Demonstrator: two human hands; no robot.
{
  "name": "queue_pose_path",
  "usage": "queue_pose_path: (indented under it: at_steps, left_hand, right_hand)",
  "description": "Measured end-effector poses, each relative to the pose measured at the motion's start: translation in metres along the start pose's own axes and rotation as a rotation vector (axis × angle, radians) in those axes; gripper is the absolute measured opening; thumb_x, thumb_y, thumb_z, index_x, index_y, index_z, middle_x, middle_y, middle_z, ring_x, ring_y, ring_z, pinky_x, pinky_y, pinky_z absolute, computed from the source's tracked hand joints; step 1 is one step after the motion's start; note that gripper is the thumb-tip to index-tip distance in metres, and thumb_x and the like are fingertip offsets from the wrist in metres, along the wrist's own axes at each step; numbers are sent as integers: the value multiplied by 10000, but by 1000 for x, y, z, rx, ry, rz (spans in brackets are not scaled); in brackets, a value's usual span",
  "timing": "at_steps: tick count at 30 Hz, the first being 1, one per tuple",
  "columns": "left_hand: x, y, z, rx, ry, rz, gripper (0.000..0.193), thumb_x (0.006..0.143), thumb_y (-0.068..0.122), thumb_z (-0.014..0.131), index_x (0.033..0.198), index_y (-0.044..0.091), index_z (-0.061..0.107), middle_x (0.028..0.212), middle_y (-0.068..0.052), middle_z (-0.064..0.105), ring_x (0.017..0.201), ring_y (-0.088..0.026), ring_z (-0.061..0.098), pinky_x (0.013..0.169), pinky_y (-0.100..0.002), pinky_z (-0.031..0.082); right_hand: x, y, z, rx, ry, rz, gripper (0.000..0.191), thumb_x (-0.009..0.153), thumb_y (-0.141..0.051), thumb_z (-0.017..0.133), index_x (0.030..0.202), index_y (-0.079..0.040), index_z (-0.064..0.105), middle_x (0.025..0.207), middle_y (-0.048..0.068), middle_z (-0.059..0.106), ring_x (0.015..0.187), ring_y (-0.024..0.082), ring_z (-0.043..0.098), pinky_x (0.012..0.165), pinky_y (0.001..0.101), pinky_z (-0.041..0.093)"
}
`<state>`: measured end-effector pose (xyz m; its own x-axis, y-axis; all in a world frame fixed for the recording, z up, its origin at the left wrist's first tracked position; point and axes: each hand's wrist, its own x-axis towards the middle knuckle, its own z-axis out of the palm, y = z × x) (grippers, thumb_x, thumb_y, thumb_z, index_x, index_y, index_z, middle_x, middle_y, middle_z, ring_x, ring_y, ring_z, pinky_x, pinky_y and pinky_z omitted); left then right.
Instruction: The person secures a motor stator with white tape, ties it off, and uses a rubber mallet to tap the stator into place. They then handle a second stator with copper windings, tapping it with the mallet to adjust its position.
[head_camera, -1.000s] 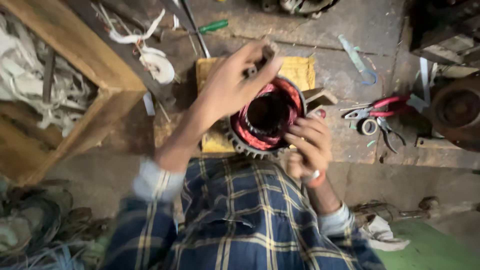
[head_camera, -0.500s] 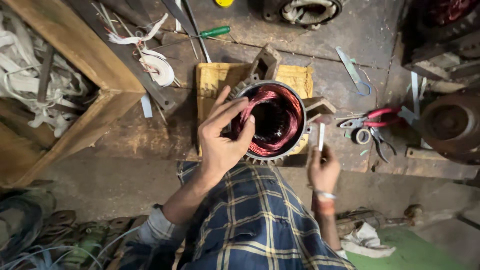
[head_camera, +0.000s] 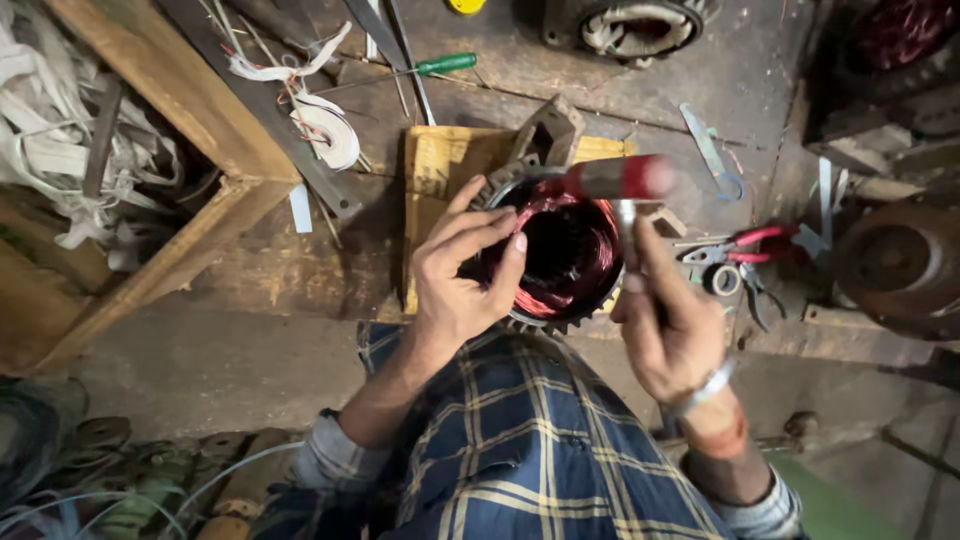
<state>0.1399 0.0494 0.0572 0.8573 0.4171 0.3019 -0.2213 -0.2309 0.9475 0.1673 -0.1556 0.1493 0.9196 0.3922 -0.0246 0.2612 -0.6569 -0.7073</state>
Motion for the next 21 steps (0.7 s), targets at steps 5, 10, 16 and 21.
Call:
queue_pose_path:
  at_steps: [5, 10, 16, 21]
  left_hand:
    - [0, 0, 3, -8, 19, 5, 164, 896, 43, 768, 1046, -23, 767, 1130, -162, 744, 1317, -401, 650, 1142, -463, 528]
    - [-5, 0, 1, 7, 36, -16, 156, 877, 74, 794, 1016, 6, 773, 1215, -184, 602, 1348, -413, 585, 1142, -471, 505]
    - [-5, -3, 0, -10, -5, -85, 167, 868, 91, 809, 998, 29, 723, 1252, -175, 606, 1383, -402, 562, 1172, -490, 475]
    - [-10, -3, 4, -67, 40, -120, 223, 867, 83, 818, 1073, 33, 747, 1262, -169, 606, 1386, -397, 561, 1185, -487, 462]
  right_hand:
    - [3, -3, -4, -78, 5, -70, 505, 1035, -35, 519, 1538, -22, 473, 700, 58, 630, 617, 95, 622, 633, 259, 515]
    - [3, -13, -3, -18, -2, 99, 526, 1017, -42, 513, 1540, -31, 462, 641, 33, 646, 568, 83, 611, 586, 252, 519]
    - [-8, -17, 9, -21, -134, 141, 531, 993, -39, 536, 1521, -48, 488, 617, 47, 648, 548, 109, 632, 586, 267, 539]
    - [-22, -11, 23, -94, 157, -160, 506, 1054, 12, 508, 1554, -37, 449, 835, 71, 695, 708, 132, 677, 718, 280, 550]
